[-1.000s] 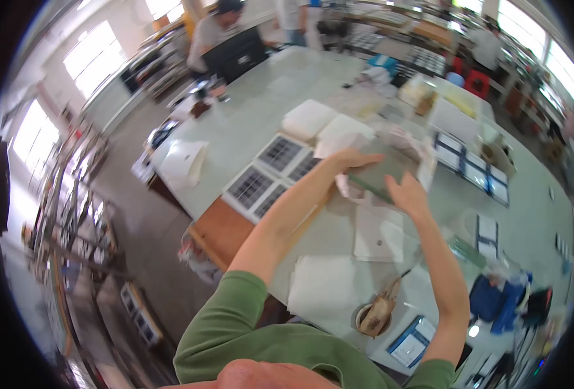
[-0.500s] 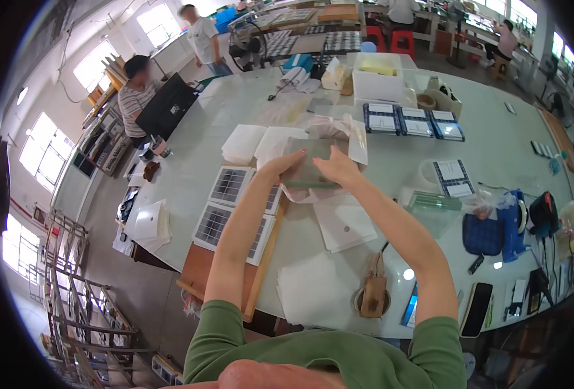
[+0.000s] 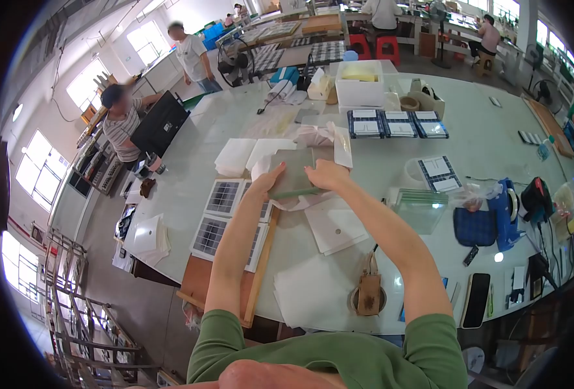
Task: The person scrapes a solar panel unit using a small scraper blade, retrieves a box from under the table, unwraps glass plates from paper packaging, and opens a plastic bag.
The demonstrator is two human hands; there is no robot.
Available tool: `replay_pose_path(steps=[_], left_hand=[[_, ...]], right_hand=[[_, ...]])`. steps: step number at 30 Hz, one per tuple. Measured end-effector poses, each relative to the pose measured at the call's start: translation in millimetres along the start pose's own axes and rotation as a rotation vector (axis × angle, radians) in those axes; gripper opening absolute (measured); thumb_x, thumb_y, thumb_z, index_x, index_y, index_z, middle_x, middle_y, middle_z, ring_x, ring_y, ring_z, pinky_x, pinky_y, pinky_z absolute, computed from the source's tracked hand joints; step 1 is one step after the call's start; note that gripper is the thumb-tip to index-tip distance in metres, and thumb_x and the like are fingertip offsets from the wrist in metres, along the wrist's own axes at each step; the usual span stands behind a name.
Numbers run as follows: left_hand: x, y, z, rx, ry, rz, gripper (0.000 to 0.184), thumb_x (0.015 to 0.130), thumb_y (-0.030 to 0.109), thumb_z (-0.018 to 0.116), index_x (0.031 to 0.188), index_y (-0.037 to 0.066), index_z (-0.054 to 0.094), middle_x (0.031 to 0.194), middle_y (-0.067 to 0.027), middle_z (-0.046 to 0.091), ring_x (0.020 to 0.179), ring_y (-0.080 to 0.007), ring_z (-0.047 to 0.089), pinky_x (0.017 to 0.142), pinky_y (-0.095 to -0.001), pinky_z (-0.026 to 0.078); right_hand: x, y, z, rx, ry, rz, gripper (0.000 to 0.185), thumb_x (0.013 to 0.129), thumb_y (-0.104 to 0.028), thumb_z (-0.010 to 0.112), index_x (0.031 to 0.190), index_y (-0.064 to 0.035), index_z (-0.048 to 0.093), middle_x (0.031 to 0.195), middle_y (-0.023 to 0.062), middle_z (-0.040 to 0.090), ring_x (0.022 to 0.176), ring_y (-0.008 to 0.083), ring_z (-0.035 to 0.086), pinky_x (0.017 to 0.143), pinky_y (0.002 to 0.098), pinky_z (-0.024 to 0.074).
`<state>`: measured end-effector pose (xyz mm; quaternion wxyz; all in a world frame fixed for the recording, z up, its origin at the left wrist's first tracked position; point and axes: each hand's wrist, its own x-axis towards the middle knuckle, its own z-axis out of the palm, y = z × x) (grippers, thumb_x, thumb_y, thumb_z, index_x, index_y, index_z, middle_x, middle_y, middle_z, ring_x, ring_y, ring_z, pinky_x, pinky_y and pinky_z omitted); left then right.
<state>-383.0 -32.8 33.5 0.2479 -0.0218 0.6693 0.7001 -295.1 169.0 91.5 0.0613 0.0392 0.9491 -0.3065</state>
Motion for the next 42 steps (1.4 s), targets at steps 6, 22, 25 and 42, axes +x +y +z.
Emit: replay_pose_path(steps=[6, 22, 25, 42], left_hand=[[5, -7, -7, 0.028, 0.048, -0.003, 0.063, 0.080, 0.044, 0.069, 0.110, -0.010, 0.056, 0.104, -0.0131, 0.061, 0.092, -0.0230, 0.060, 0.080, -0.0334, 0.049], [-27, -4, 4, -0.047, 0.143, 0.086, 0.069, 0.081, 0.047, 0.067, 0.121, -0.006, 0.051, 0.113, -0.0120, 0.059, 0.101, -0.0224, 0.057, 0.087, -0.0339, 0.046], [-28, -3, 5, -0.036, 0.118, 0.108, 0.066, 0.081, 0.046, 0.066, 0.120, -0.005, 0.052, 0.112, -0.0113, 0.060, 0.101, -0.0211, 0.057, 0.087, -0.0328, 0.046], [-14, 13, 4, -0.203, -0.073, 0.043, 0.061, 0.083, 0.047, 0.065, 0.114, -0.005, 0.056, 0.110, -0.0108, 0.061, 0.099, -0.0204, 0.057, 0.083, -0.0323, 0.047]], right_hand=[[-2, -4, -2, -0.005, 0.050, 0.026, 0.056, 0.092, -0.049, 0.033, 0.109, -0.0019, 0.060, 0.109, 0.0214, 0.062, 0.104, 0.0382, 0.057, 0.091, 0.0440, 0.0421], [1, -4, -1, -0.020, 0.068, 0.040, 0.063, 0.094, -0.052, 0.023, 0.107, -0.0042, 0.062, 0.109, 0.0230, 0.061, 0.107, 0.0402, 0.055, 0.095, 0.0466, 0.0392], [4, -3, -2, 0.017, 0.042, 0.040, 0.069, 0.093, -0.055, 0.019, 0.110, -0.0033, 0.062, 0.112, 0.0217, 0.061, 0.108, 0.0385, 0.056, 0.095, 0.0466, 0.0382], [18, -19, 7, 0.791, 0.047, 0.195, 0.057, 0.085, -0.054, 0.052, 0.074, 0.0014, 0.062, 0.074, 0.0125, 0.061, 0.069, 0.0197, 0.058, 0.056, 0.0351, 0.0421]])
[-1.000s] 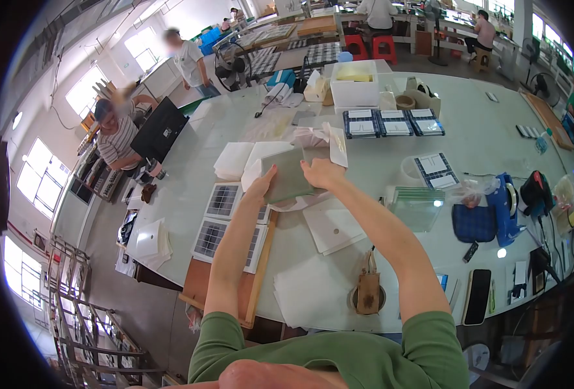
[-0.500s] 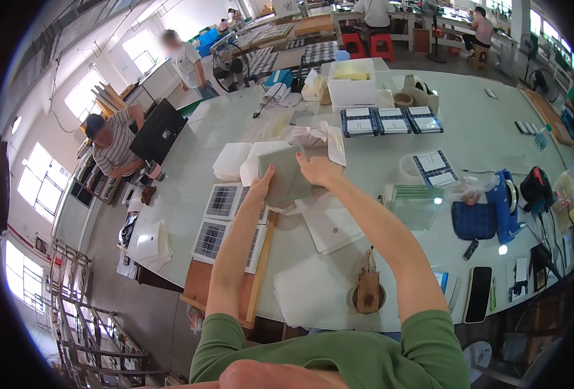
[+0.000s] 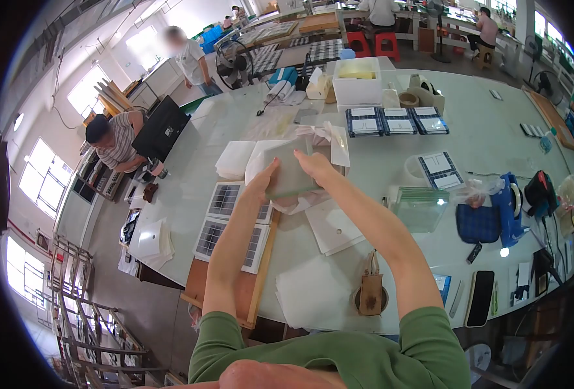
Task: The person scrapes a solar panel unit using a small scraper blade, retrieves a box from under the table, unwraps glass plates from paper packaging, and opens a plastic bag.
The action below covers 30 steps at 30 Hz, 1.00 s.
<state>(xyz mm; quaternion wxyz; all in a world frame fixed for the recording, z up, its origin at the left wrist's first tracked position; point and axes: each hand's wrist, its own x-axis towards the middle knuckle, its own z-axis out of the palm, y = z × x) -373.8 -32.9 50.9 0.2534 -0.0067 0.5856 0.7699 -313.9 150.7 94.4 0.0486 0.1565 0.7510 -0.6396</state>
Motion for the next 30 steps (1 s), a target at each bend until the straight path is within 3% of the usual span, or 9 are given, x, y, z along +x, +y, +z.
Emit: replay_pose_path(steps=[3, 7, 10, 13, 15, 20, 22, 27, 30], left_hand=[[-12, 22, 15, 0.235, 0.116, 0.041, 0.060, 0.082, 0.049, 0.064, 0.107, -0.005, 0.061, 0.102, -0.0116, 0.063, 0.091, -0.0192, 0.059, 0.077, -0.0308, 0.048], [-27, 46, 38, 0.557, 0.183, 0.187, 0.060, 0.082, 0.050, 0.062, 0.095, -0.009, 0.065, 0.086, -0.0125, 0.065, 0.077, -0.0192, 0.059, 0.071, -0.0313, 0.045], [-29, 54, 45, 0.736, 0.236, 0.321, 0.059, 0.084, 0.050, 0.059, 0.098, -0.007, 0.064, 0.088, -0.0126, 0.065, 0.084, -0.0188, 0.059, 0.073, -0.0333, 0.045], [-72, 56, 87, 0.482, 0.112, 0.486, 0.047, 0.089, 0.040, 0.058, 0.108, -0.003, 0.061, 0.094, -0.0083, 0.065, 0.087, -0.0157, 0.059, 0.073, -0.0286, 0.046], [-98, 50, 116, 0.359, 0.021, 0.574, 0.042, 0.090, 0.035, 0.059, 0.110, -0.002, 0.058, 0.096, -0.0059, 0.063, 0.086, -0.0133, 0.058, 0.073, -0.0255, 0.047], [-137, 6, 179, 0.427, 0.025, 0.774, 0.040, 0.088, 0.028, 0.063, 0.111, -0.003, 0.054, 0.102, -0.0081, 0.060, 0.086, -0.0145, 0.057, 0.078, -0.0273, 0.046], [-127, -28, 193, 0.356, -0.090, 0.733, 0.038, 0.087, 0.026, 0.065, 0.111, -0.001, 0.053, 0.100, -0.0082, 0.060, 0.087, -0.0148, 0.057, 0.078, -0.0285, 0.046], [-131, -103, 236, 0.449, -0.182, 0.698, 0.033, 0.081, 0.025, 0.070, 0.097, 0.001, 0.053, 0.090, -0.0107, 0.061, 0.083, -0.0206, 0.058, 0.074, -0.0320, 0.046], [-121, -147, 240, 0.624, -0.174, 0.708, 0.038, 0.080, 0.030, 0.071, 0.095, 0.002, 0.052, 0.084, -0.0121, 0.060, 0.080, -0.0278, 0.058, 0.072, -0.0370, 0.045]], right_hand=[[-1, -4, 3, 0.159, -0.051, 0.047, 0.054, 0.083, -0.053, 0.056, 0.063, -0.0032, 0.056, 0.063, 0.0049, 0.051, 0.058, 0.0132, 0.047, 0.047, 0.0329, 0.0336], [-4, -3, 11, 0.348, 0.149, -0.147, 0.054, 0.081, -0.052, 0.060, 0.081, 0.0026, 0.060, 0.060, 0.0067, 0.055, 0.043, 0.0127, 0.046, 0.039, 0.0301, 0.0341], [-32, -22, -1, 0.385, 0.166, -0.315, 0.051, 0.081, -0.048, 0.063, 0.087, 0.0023, 0.061, 0.071, 0.0080, 0.059, 0.055, 0.0149, 0.052, 0.048, 0.0313, 0.0408], [-5, 2, -9, 0.248, 0.332, -0.630, 0.050, 0.085, -0.046, 0.061, 0.101, 0.0005, 0.054, 0.066, -0.0001, 0.050, 0.057, 0.0071, 0.045, 0.047, 0.0257, 0.0361], [-70, -19, -41, 0.180, 0.259, -0.541, 0.054, 0.085, -0.046, 0.062, 0.108, 0.0012, 0.050, 0.070, -0.0007, 0.050, 0.060, 0.0059, 0.044, 0.048, 0.0247, 0.0363], [-146, 7, -108, 0.096, 0.245, -0.674, 0.042, 0.090, -0.032, 0.060, 0.114, -0.0006, 0.047, 0.086, 0.0015, 0.053, 0.072, 0.0052, 0.047, 0.060, 0.0215, 0.0400], [-160, 34, -136, 0.000, 0.342, -0.705, 0.047, 0.084, -0.037, 0.064, 0.106, 0.0004, 0.047, 0.080, 0.0136, 0.061, 0.071, 0.0185, 0.058, 0.064, 0.0305, 0.0459], [-198, 100, -187, -0.266, 0.570, -0.958, 0.045, 0.083, -0.030, 0.068, 0.106, 0.0003, 0.045, 0.072, 0.0115, 0.061, 0.063, 0.0173, 0.059, 0.057, 0.0294, 0.0455], [-206, 144, -200, -0.143, 0.480, -0.827, 0.047, 0.082, -0.026, 0.070, 0.109, 0.0009, 0.043, 0.064, 0.0088, 0.060, 0.054, 0.0160, 0.058, 0.052, 0.0271, 0.0444]])
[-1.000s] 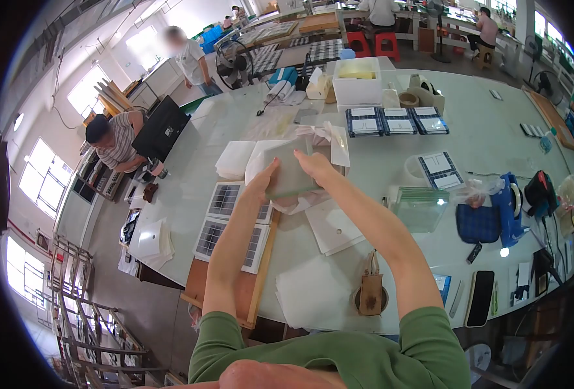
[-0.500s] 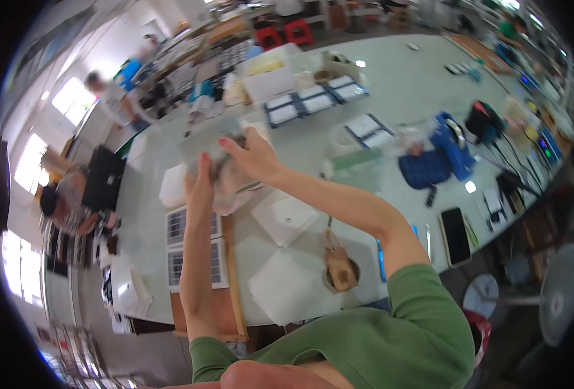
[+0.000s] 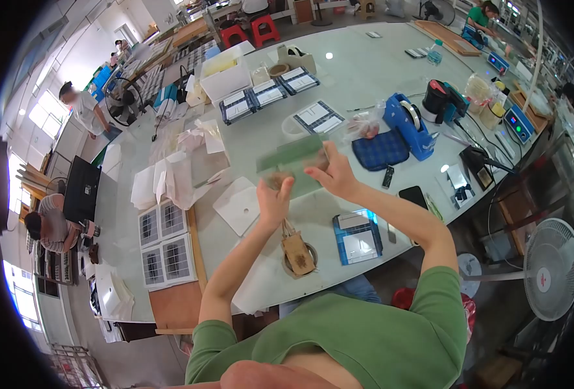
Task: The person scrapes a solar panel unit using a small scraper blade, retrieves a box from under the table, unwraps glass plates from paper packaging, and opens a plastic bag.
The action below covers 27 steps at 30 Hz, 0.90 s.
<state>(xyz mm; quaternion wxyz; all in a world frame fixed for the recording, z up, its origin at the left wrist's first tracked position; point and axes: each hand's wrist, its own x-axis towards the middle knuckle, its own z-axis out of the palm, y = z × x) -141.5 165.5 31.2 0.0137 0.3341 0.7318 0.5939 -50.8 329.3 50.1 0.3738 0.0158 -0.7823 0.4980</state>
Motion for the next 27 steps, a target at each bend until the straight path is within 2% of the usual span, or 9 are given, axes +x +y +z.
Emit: replay_pose_path(steps=[1, 3, 11, 14, 16, 19, 23, 25, 27], left_hand=[[-4, -4, 6, 0.059, -0.004, 0.019, 0.044, 0.077, 0.037, 0.073, 0.094, 0.002, 0.052, 0.083, -0.0137, 0.058, 0.078, -0.0335, 0.056, 0.071, -0.0405, 0.045], [-12, -14, 14, 0.092, -0.039, -0.022, 0.046, 0.076, 0.038, 0.073, 0.096, 0.002, 0.053, 0.087, -0.0143, 0.058, 0.080, -0.0336, 0.056, 0.072, -0.0407, 0.045], [-17, -51, 30, 0.232, -0.148, 0.008, 0.053, 0.074, 0.039, 0.073, 0.107, 0.003, 0.054, 0.094, -0.0160, 0.058, 0.088, -0.0360, 0.056, 0.076, -0.0423, 0.045], [-16, -55, 32, 0.317, -0.163, 0.118, 0.053, 0.074, 0.037, 0.074, 0.109, 0.003, 0.052, 0.098, -0.0168, 0.057, 0.089, -0.0372, 0.055, 0.076, -0.0431, 0.045], [-17, -55, 33, 0.322, -0.101, 0.179, 0.053, 0.075, 0.035, 0.073, 0.110, 0.003, 0.049, 0.099, -0.0174, 0.055, 0.091, -0.0371, 0.054, 0.076, -0.0432, 0.045], [-16, -60, 31, 0.330, -0.139, 0.143, 0.053, 0.076, 0.036, 0.071, 0.110, 0.004, 0.048, 0.099, -0.0175, 0.055, 0.093, -0.0367, 0.054, 0.077, -0.0431, 0.045], [-12, -53, 26, 0.388, -0.163, 0.121, 0.054, 0.077, 0.040, 0.070, 0.110, 0.003, 0.048, 0.101, -0.0174, 0.055, 0.097, -0.0357, 0.053, 0.078, -0.0422, 0.044], [-6, -27, 22, 0.612, -0.209, -0.013, 0.057, 0.078, 0.050, 0.064, 0.104, 0.001, 0.051, 0.094, -0.0173, 0.059, 0.091, -0.0331, 0.058, 0.074, -0.0407, 0.048], [2, -10, 16, 0.779, -0.269, -0.022, 0.059, 0.078, 0.056, 0.061, 0.099, 0.000, 0.053, 0.087, -0.0167, 0.060, 0.084, -0.0318, 0.060, 0.069, -0.0397, 0.049]], right_hand=[[-6, 6, -5, 0.005, -0.001, -0.001, 0.047, 0.082, -0.026, 0.070, 0.109, 0.0009, 0.043, 0.064, 0.0088, 0.060, 0.054, 0.0160, 0.058, 0.052, 0.0271, 0.0444], [-22, 18, -12, -0.037, -0.051, 0.090, 0.051, 0.081, -0.024, 0.070, 0.112, 0.0014, 0.039, 0.060, 0.0078, 0.059, 0.048, 0.0157, 0.057, 0.047, 0.0257, 0.0428], [-46, 73, -21, -0.040, -0.115, 0.108, 0.056, 0.078, -0.022, 0.073, 0.116, 0.0005, 0.037, 0.063, 0.0108, 0.060, 0.055, 0.0226, 0.060, 0.054, 0.0288, 0.0450], [-49, 89, -22, 0.007, -0.144, 0.118, 0.057, 0.077, -0.020, 0.073, 0.118, 0.0005, 0.039, 0.077, 0.0121, 0.061, 0.064, 0.0215, 0.061, 0.059, 0.0294, 0.0460], [-44, 82, -24, -0.229, -0.071, -0.126, 0.056, 0.071, -0.032, 0.077, 0.107, -0.0005, 0.048, 0.085, 0.0176, 0.059, 0.077, 0.0342, 0.059, 0.068, 0.0382, 0.0461], [-43, 92, -24, -0.451, -0.114, -0.203, 0.059, 0.066, -0.041, 0.077, 0.101, -0.0013, 0.052, 0.089, 0.0178, 0.057, 0.081, 0.0366, 0.054, 0.071, 0.0419, 0.0442], [-38, 90, -25, -0.520, -0.081, -0.229, 0.062, 0.065, -0.049, 0.074, 0.099, -0.0005, 0.053, 0.084, 0.0150, 0.056, 0.078, 0.0348, 0.054, 0.069, 0.0418, 0.0434], [-29, 78, -32, -0.716, -0.066, -0.333, 0.062, 0.066, -0.053, 0.071, 0.093, 0.0000, 0.055, 0.081, 0.0120, 0.057, 0.075, 0.0302, 0.056, 0.066, 0.0384, 0.0428], [-22, 72, -37, -0.788, -0.083, -0.363, 0.062, 0.067, -0.056, 0.069, 0.090, -0.0002, 0.056, 0.077, 0.0103, 0.056, 0.071, 0.0278, 0.056, 0.064, 0.0362, 0.0421]])
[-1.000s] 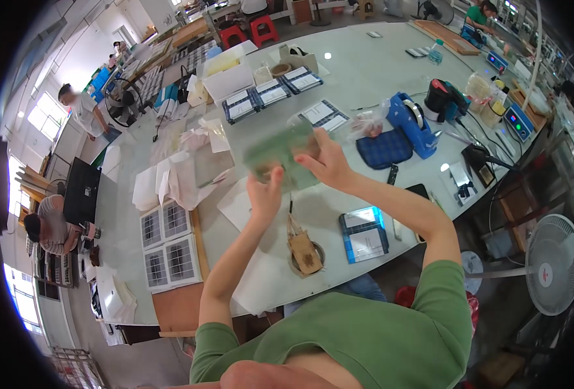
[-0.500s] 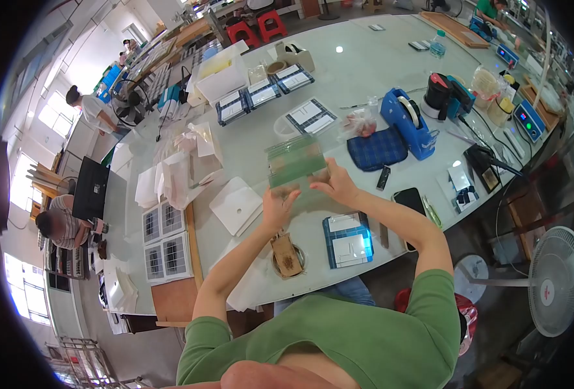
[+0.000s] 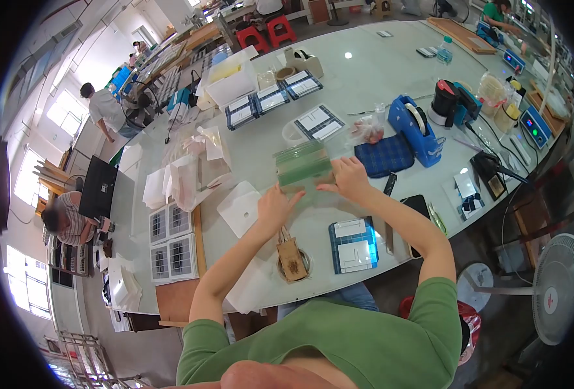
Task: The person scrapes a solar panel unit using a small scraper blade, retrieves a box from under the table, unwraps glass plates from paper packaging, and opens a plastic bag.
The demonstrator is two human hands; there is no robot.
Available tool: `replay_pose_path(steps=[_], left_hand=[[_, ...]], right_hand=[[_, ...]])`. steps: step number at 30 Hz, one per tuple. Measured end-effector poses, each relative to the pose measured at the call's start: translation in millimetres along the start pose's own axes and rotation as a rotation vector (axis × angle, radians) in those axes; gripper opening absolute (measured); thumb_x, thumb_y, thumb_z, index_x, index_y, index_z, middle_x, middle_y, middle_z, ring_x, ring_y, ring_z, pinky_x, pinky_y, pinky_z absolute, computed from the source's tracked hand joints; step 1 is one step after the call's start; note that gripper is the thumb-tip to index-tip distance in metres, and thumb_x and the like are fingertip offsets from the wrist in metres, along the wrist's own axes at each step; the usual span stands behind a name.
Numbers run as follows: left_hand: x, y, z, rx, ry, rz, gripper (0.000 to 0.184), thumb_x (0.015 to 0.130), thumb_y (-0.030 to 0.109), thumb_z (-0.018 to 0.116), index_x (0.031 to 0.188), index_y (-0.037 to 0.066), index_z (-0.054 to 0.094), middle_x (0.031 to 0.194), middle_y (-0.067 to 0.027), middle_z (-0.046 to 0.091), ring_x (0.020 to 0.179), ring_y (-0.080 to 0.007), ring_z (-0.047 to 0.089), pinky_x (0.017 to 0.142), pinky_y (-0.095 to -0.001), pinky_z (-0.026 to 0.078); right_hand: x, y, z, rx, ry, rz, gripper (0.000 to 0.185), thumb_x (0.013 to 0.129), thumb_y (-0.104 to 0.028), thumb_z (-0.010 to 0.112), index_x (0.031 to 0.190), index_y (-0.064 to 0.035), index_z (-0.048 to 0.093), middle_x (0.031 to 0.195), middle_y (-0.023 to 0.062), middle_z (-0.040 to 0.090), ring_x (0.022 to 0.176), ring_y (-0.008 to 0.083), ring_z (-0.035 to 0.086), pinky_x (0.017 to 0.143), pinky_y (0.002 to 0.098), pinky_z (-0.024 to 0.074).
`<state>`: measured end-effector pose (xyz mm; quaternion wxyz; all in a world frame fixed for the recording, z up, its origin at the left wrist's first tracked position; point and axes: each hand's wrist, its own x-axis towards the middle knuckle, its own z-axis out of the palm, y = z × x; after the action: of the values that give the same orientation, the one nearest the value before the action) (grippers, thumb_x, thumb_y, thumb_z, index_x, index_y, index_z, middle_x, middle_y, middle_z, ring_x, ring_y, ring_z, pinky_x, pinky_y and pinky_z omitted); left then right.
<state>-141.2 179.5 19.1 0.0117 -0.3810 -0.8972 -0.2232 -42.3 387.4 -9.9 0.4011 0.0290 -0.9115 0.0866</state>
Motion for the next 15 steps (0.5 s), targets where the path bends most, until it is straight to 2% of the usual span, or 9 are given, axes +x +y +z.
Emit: replay_pose_path(steps=[1, 5, 7, 11, 15], left_hand=[[3, 1, -5, 0.167, -0.062, -0.010, 0.063, 0.078, 0.061, 0.057, 0.094, 0.000, 0.055, 0.079, -0.0160, 0.062, 0.077, -0.0305, 0.063, 0.064, -0.0387, 0.050], [9, -4, -7, 0.171, -0.042, 0.047, 0.071, 0.079, 0.067, 0.051, 0.089, -0.003, 0.059, 0.070, -0.0168, 0.064, 0.067, -0.0334, 0.064, 0.061, -0.0392, 0.050], [13, -9, 1, 0.237, 0.005, 0.092, 0.070, 0.078, 0.067, 0.052, 0.087, -0.002, 0.056, 0.064, -0.0140, 0.063, 0.059, -0.0306, 0.064, 0.052, -0.0366, 0.050], [18, -13, 3, 0.260, 0.017, 0.128, 0.073, 0.077, 0.068, 0.051, 0.088, -0.004, 0.057, 0.064, -0.0143, 0.063, 0.059, -0.0304, 0.064, 0.052, -0.0364, 0.051], [17, -12, -2, 0.246, -0.034, 0.114, 0.071, 0.076, 0.065, 0.056, 0.091, -0.004, 0.057, 0.066, -0.0139, 0.063, 0.062, -0.0303, 0.065, 0.055, -0.0379, 0.052]], right_hand=[[3, 1, -3, -0.069, -0.017, -0.034, 0.062, 0.068, -0.059, 0.066, 0.086, -0.0005, 0.057, 0.073, 0.0086, 0.056, 0.068, 0.0254, 0.057, 0.063, 0.0339, 0.0413], [11, 2, -7, -0.198, -0.048, -0.062, 0.065, 0.068, -0.064, 0.062, 0.082, -0.0013, 0.058, 0.068, 0.0067, 0.056, 0.061, 0.0227, 0.056, 0.061, 0.0312, 0.0404], [11, 3, -5, -0.251, -0.070, -0.041, 0.067, 0.068, -0.067, 0.060, 0.082, -0.0011, 0.059, 0.066, 0.0071, 0.057, 0.059, 0.0229, 0.057, 0.060, 0.0319, 0.0411], [12, 5, 0, -0.281, -0.115, -0.021, 0.068, 0.068, -0.068, 0.060, 0.081, -0.0012, 0.059, 0.064, 0.0077, 0.058, 0.059, 0.0223, 0.059, 0.058, 0.0317, 0.0416], [13, 1, -6, -0.317, -0.224, 0.009, 0.071, 0.067, -0.072, 0.058, 0.077, -0.0017, 0.058, 0.061, 0.0087, 0.058, 0.058, 0.0230, 0.060, 0.058, 0.0309, 0.0429]])
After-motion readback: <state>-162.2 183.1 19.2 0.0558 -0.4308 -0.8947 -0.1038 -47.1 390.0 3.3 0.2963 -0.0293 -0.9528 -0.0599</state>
